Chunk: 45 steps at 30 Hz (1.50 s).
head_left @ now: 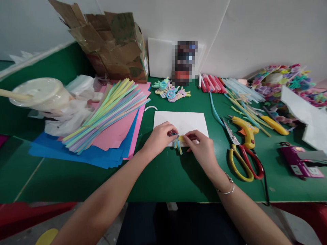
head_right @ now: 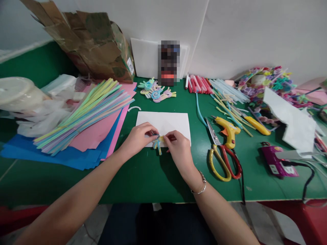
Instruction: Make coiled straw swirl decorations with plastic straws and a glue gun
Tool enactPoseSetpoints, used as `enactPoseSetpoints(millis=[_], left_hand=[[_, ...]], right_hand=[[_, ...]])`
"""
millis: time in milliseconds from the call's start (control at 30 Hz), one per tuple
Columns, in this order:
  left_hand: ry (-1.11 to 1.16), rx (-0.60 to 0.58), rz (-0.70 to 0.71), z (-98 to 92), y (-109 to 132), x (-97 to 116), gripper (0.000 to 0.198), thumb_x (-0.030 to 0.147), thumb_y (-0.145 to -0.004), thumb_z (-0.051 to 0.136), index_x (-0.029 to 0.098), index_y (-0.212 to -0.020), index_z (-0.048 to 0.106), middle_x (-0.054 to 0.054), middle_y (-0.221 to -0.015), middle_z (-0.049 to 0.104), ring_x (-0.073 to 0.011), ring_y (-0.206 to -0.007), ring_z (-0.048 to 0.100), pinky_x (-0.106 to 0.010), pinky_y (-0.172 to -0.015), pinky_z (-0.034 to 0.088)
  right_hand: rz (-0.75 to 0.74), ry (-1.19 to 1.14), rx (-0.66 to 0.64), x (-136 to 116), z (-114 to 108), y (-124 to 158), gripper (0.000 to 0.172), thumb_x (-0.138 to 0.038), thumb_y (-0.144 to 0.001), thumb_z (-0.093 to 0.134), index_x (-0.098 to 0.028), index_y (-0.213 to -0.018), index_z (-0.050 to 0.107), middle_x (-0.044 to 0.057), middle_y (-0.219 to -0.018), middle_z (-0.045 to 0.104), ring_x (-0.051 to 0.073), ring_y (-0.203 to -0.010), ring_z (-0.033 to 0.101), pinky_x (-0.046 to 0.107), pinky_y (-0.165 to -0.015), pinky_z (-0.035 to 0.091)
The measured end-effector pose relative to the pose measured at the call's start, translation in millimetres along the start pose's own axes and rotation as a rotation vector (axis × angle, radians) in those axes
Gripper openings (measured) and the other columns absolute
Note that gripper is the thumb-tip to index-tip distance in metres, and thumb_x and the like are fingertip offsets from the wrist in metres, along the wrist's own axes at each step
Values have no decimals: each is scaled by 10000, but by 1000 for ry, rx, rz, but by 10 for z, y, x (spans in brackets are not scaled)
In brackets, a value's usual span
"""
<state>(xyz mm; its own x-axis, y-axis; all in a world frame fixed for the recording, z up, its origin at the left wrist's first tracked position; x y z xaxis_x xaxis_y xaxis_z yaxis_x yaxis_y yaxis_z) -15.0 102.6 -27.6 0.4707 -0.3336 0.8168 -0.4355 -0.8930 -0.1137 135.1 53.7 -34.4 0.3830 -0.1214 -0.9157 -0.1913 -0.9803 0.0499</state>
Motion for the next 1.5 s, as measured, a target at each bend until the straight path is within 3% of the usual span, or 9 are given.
enactPoseSetpoints(millis=[200,800,1133,1367,1500], left_hand=[[21,-6,-12,-1,-3,-2,85,83,-740,623,166,-745,611,-3,-803,585,-116,-705,573,-256,-682,461],[9,22,-7,-13,-8,-16,96,96,-774,576,178,-758,623,-18,-816,632,-131,-743,595,-263,-695,475],[-28,231,10,-146,1,-17,93,121,-794,545,179,-772,614,-19,-793,658,-135,-724,604,-251,-680,481],[-62,44,21,-117,17,7,74,134,-783,587,184,-759,636,-10,-818,622,-126,-728,591,-232,-640,457],[-35,-19,-4,-81,29,10,73,111,-765,610,175,-765,645,-6,-818,608,-115,-725,590,-222,-650,461]], right_hand=[[-72,69,34,5,-9,-1,219,-399,-758,589,-184,-746,630,69,-774,616,182,-672,608,230,-341,481],[-71,64,33,25,-4,-24,185,-368,-750,613,-187,-726,646,59,-774,604,156,-641,594,216,-350,497],[-70,77,33,3,-5,-26,207,-394,-740,617,-192,-705,647,64,-769,608,166,-642,592,228,-348,491],[-97,124,30,13,1,-12,161,-340,-775,578,-199,-732,642,56,-790,599,160,-648,587,228,-362,474],[-181,237,57,9,-5,-10,134,-300,-789,574,-201,-732,643,44,-794,606,146,-621,575,269,-479,495]])
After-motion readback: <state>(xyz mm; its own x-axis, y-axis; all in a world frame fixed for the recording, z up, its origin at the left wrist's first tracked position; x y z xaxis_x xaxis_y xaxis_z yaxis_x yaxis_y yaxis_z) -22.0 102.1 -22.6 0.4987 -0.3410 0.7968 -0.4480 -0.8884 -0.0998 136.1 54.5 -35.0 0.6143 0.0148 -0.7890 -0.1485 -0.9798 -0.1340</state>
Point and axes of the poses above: each hand's wrist, its own y-axis away from the middle knuckle, its own z-axis out of the palm, x = y × z, the point moved 2 cm from there along -y, towards the middle knuckle
